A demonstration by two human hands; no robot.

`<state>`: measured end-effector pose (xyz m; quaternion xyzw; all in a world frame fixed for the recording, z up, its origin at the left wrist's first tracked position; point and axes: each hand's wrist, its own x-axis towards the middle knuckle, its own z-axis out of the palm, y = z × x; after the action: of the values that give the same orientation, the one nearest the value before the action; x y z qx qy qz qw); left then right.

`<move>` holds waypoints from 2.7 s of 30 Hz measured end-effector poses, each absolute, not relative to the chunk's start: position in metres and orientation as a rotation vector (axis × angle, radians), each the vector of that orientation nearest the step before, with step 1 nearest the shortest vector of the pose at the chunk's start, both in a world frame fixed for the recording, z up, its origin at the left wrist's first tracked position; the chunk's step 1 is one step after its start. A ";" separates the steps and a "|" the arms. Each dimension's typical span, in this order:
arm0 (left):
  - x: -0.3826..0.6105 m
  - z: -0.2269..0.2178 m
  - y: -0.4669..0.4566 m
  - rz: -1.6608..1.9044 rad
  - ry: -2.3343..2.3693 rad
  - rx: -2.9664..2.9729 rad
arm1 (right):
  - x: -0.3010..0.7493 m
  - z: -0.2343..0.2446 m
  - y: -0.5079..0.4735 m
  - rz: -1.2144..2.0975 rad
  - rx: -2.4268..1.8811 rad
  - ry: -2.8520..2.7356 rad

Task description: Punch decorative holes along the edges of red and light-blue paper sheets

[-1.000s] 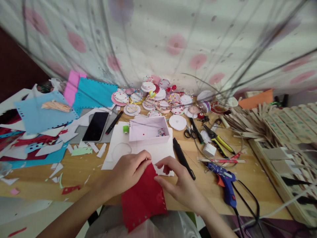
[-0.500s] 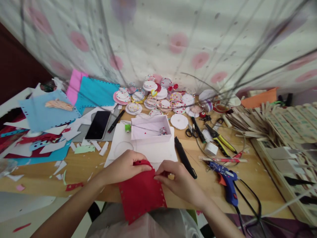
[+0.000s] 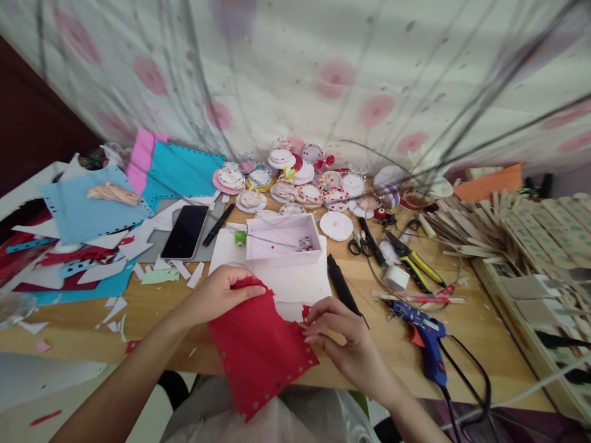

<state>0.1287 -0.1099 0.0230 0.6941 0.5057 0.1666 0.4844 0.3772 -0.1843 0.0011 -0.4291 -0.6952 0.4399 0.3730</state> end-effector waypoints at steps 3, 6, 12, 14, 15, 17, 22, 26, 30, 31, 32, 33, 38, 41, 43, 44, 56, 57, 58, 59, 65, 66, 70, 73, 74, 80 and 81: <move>0.119 0.023 -0.109 0.458 1.321 1.587 | 0.389 0.001 -0.189 1.182 -1.149 -1.780; 0.107 0.022 -0.108 0.535 1.437 1.432 | 0.408 0.002 -0.197 1.226 -1.180 -1.830; 0.091 0.026 -0.111 0.716 1.617 1.149 | 0.435 -0.001 -0.216 1.296 -1.358 -1.684; 0.098 0.024 -0.116 0.830 1.582 1.021 | 0.424 -0.004 -0.217 1.293 -1.386 -1.531; 0.104 0.022 -0.121 0.913 1.555 0.950 | 0.414 -0.006 -0.216 1.288 -1.393 -1.473; 0.120 0.014 -0.133 1.068 1.495 0.812 | 0.391 -0.010 -0.211 1.312 -1.408 -1.408; 0.145 -0.006 -0.170 1.071 1.491 0.749 | 0.359 0.000 -0.184 1.192 -1.444 -1.351; 0.135 0.007 -0.174 1.020 1.486 1.115 | 0.376 0.029 -0.162 1.182 -1.373 -1.769; 0.139 0.043 -0.158 0.879 1.293 1.548 | 0.385 0.057 -0.147 1.163 -1.247 -2.240; 0.144 0.051 -0.154 0.795 1.223 1.653 | 0.383 0.061 -0.144 1.154 -1.205 -2.301; 0.151 0.057 -0.150 0.721 1.166 1.743 | 0.381 0.064 -0.143 1.137 -1.169 -2.349; 0.158 0.062 -0.147 0.664 1.132 1.806 | 0.378 0.067 -0.142 1.108 -1.141 -2.387; 0.177 0.062 -0.139 0.585 1.065 1.910 | 0.370 0.069 -0.142 0.965 -1.152 -2.494; 0.178 0.056 -0.140 0.600 1.078 1.849 | 0.369 0.066 -0.141 0.934 -1.128 -2.516; 0.179 0.052 -0.142 0.624 1.113 1.739 | 0.368 0.063 -0.140 0.809 -1.086 -2.539; 0.179 0.050 -0.142 0.639 1.123 1.661 | 0.368 0.061 -0.141 0.708 -1.064 -2.554; 0.163 0.018 -0.130 0.803 1.351 1.278 | 0.377 0.061 -0.177 0.037 -0.846 -2.582; 0.155 0.013 -0.129 0.828 1.404 1.304 | 0.383 0.061 -0.181 0.069 -0.867 -2.545; 0.145 0.007 -0.128 0.848 1.456 1.329 | 0.389 0.061 -0.185 0.112 -0.899 -2.494; 0.134 0.002 -0.128 0.871 1.518 1.338 | 0.395 0.060 -0.189 0.164 -0.938 -2.433; 0.052 -0.009 -0.145 0.814 1.910 1.365 | 0.418 0.048 -0.199 0.502 -1.126 -2.063; 0.040 -0.007 -0.150 0.818 1.949 1.409 | 0.417 0.046 -0.199 0.544 -1.134 -2.026; 0.022 0.012 -0.168 0.832 1.987 1.846 | 0.401 0.038 -0.195 0.666 -1.109 -1.926; 0.043 0.022 -0.180 0.767 1.590 1.881 | 0.379 0.033 -0.191 0.759 -1.107 -1.837; 0.054 0.023 -0.183 0.701 1.394 1.856 | 0.372 0.031 -0.190 0.786 -1.118 -1.802; 0.105 0.013 -0.166 0.579 1.299 1.958 | 0.374 0.020 -0.172 0.776 -1.339 -1.702; 0.108 0.011 -0.157 0.604 1.270 1.992 | 0.382 0.018 -0.164 0.730 -1.405 -1.704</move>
<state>0.1082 -0.1574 0.0114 0.7670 0.4891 0.2324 0.3442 0.3819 -0.1642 0.0179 -0.5544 -0.6724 0.2880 0.3969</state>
